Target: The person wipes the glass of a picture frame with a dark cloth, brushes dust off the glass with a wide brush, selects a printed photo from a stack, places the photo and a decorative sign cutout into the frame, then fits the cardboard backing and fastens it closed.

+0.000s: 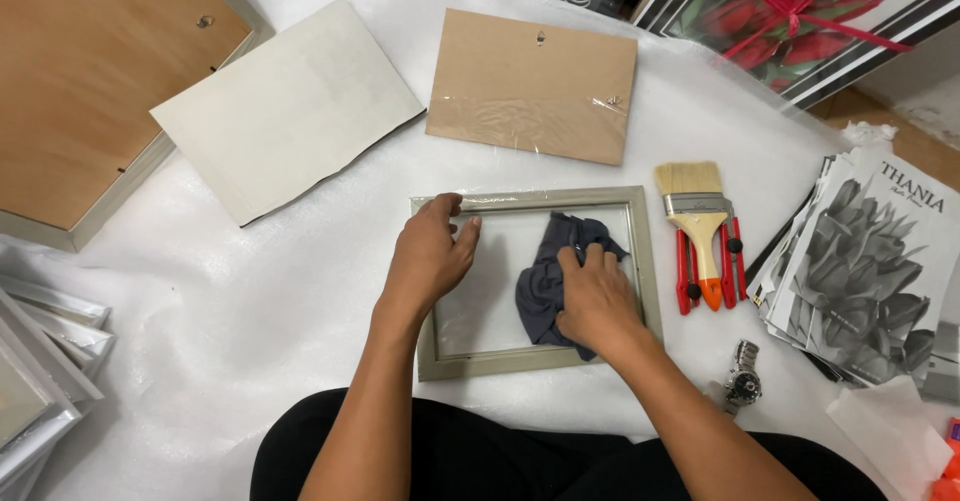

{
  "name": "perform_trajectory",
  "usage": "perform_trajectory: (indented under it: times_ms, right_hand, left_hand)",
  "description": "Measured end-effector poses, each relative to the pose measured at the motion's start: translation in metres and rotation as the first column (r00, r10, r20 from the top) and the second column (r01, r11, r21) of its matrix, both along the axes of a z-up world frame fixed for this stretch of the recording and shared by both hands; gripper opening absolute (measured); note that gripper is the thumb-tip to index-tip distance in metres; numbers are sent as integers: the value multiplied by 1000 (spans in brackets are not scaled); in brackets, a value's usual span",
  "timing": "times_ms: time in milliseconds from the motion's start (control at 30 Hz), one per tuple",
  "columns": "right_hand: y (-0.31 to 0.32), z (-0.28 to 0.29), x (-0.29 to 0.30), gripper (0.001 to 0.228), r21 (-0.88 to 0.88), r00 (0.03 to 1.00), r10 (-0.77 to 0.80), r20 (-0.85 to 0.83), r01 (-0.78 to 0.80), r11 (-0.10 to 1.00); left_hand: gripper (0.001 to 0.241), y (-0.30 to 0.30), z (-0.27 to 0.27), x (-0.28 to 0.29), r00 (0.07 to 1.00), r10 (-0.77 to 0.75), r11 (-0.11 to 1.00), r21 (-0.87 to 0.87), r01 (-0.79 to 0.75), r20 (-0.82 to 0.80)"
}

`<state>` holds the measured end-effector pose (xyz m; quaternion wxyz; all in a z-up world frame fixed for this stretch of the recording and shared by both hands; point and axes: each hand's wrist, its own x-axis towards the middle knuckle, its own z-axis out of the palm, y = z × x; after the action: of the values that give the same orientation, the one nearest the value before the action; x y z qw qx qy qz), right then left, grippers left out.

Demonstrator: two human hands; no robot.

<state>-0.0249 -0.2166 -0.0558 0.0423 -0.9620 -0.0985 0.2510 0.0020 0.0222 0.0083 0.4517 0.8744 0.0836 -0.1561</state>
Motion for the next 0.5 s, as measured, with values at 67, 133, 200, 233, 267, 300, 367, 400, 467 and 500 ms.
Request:
perform_trajectory:
  times_ms: [67,133,200,233,267,300,367,400,467,500]
  right_hand:
    - [16,6,-7,72,43,999,37,6,-37,998]
    - [31,12,-13,73,87,997,73,17,-75,993]
    - [42,15,-21,69,222,990,138,38,-143,965]
    - [39,7,-18,69,222,990,138,41,-143,964]
    - [35,-1,-16,72,146,997,79,28,-82,986]
    - [32,-9,-13,74,69,1000,19,19,-21,997]
    - [25,-16,-13,74,45,998,7,57,-9,999]
    - [22,-19,-13,74,19,996,-7,93,6,1000]
    - [36,-11,-21,80,42,995,37,93,-41,998]
    - [42,-7,-26,86,65,993,80,88,-85,994]
  left_hand:
    - [52,0,1,-1,1000,6,1000,1,-6,1]
    - [51,0,3,-1,1000,13,1000,5,-13,6]
    - [52,-1,5,-1,1000,-1,1000,-4,1,6]
    - [52,0,4,-1,1000,0,1000,-3,1,9]
    - [52,0,3,-1,1000,-3,1000,-11,3,0]
    - [52,1,2,-1,1000,-4,1000,-18,4,-9]
    - [52,1,2,0,1000,-2,1000,-15,2,-15]
    - [52,1,2,1,1000,-2,1000,-13,1,-23]
    - [52,0,0,0,1000,-7,1000,-8,7,-19]
    - [52,-1,-1,0,1000,-15,1000,-4,15,-20]
